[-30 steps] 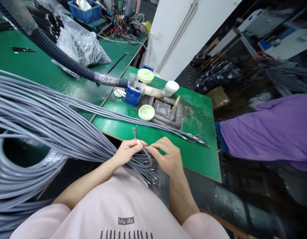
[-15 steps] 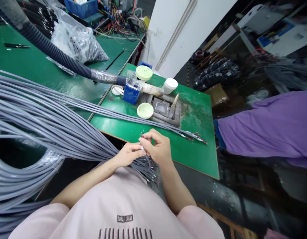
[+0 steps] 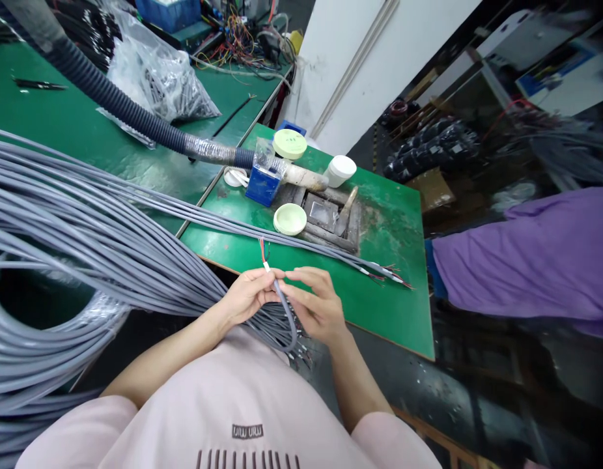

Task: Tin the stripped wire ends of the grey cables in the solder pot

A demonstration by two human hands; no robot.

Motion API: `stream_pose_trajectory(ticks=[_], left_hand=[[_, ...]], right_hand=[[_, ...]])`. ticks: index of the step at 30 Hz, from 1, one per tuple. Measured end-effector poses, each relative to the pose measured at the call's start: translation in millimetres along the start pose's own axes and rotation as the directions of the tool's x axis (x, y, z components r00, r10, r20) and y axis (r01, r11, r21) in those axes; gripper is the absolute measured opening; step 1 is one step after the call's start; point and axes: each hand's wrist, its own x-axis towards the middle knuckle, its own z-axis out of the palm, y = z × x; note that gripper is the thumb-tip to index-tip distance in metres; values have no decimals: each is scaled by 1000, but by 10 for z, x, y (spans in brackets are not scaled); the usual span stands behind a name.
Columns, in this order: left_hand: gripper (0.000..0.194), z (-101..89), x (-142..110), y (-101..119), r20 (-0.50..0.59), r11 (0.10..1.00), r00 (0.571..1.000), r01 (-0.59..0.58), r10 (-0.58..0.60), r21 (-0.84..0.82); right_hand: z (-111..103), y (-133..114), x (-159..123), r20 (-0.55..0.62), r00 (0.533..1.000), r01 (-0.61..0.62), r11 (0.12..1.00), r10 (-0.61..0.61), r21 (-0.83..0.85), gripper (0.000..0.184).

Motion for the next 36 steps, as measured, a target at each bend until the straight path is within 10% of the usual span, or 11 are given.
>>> stream_pose_trajectory(ticks=[4,8,12,16,20,28,34,36], left_hand=[[37,129,11,-2,-34,995,999,-35,38,95],[42,214,-26,10,-8,962,996,-82,87,259],[34,184,-94,68,15,758,950,-259,313,599],[21,110,-115,118,103,441,789,-440,606,782],[23,64,-79,142,180,289,695,-501,697,816],[28,51,47,98,293,43,685,-427,667,903],[28,183,110,-9,166,470,865,-408,473,783],[30,169,107,2,160,477,882,-384,443,791]], right_hand=[[109,68,-132,2,999,54,996,-54,-69,42],[222,40,-189,-246,968,-42,998,53,48,35],[285,-4,-135,-560,684,-283,878,466,385,20],[323,47,-57,-484,461,-197,617,744,762,16],[354,79,-58,-361,465,-181,486,809,855,20],[427,72,-92,-389,576,-244,605,719,758,15],[373,-15,-6,-514,623,-316,790,590,525,14],[251,9,76,-564,631,-372,846,533,383,14]])
